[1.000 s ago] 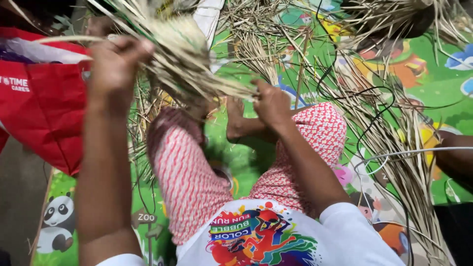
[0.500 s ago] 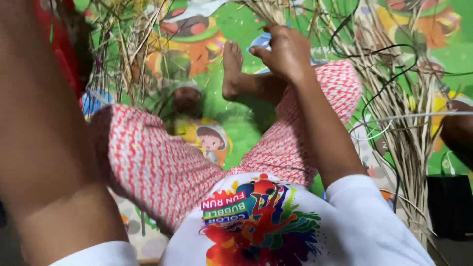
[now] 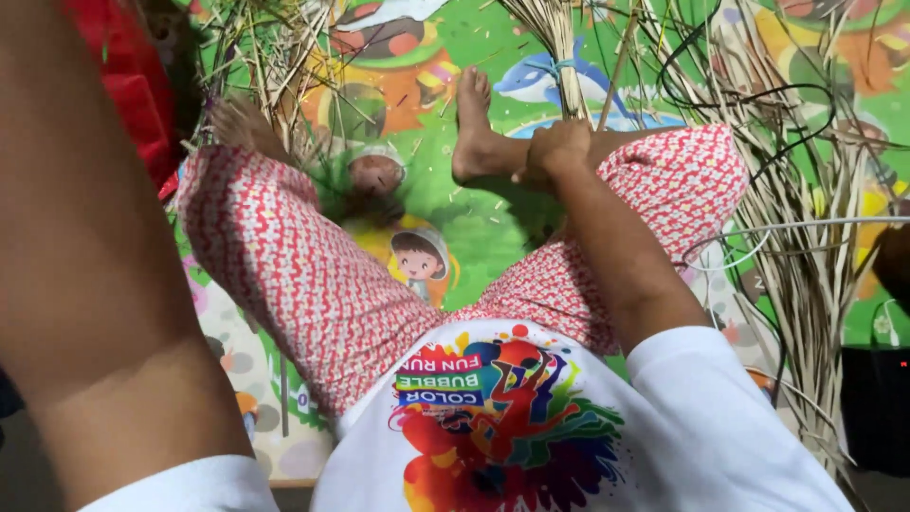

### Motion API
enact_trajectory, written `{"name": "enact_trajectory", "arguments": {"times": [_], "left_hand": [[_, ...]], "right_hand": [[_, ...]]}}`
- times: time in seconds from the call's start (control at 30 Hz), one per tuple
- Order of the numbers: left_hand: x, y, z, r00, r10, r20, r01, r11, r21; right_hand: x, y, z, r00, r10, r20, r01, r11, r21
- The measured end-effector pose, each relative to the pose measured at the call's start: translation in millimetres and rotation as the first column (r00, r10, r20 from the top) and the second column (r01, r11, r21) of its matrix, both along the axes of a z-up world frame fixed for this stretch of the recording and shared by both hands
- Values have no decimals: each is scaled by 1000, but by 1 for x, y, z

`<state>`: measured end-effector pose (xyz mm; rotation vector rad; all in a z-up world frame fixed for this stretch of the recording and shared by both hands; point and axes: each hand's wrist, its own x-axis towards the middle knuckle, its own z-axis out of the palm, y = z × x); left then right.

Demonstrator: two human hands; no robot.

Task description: A person is weaving dried leaves together to create a bundle or craft item while sitting on the floor.

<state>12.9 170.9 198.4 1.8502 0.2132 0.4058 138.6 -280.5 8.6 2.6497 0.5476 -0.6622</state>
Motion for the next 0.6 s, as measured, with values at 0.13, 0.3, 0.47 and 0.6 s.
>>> {"name": "enact_trajectory", "arguments": {"times": [0.13,0.3,0.47,0.6], "left_hand": [[-21,11,-12,1000,-8,-4,8,999,53],[-41,9,-39,999,-5,-54,10,995,97],[-61,2,-56,996,9,-86,3,989,146],[-88,-18,-63,993,26,-119,-5,984,176]], "right_hand": [[6,11,3,1000,-18,0,18,1000,9],[-11,27,43,995,-96,-42,96,995,-2],[-11,27,44,996,-78,-54,78,997,13],[-9,28,33,996,-74,-43,75,997,26]]}}
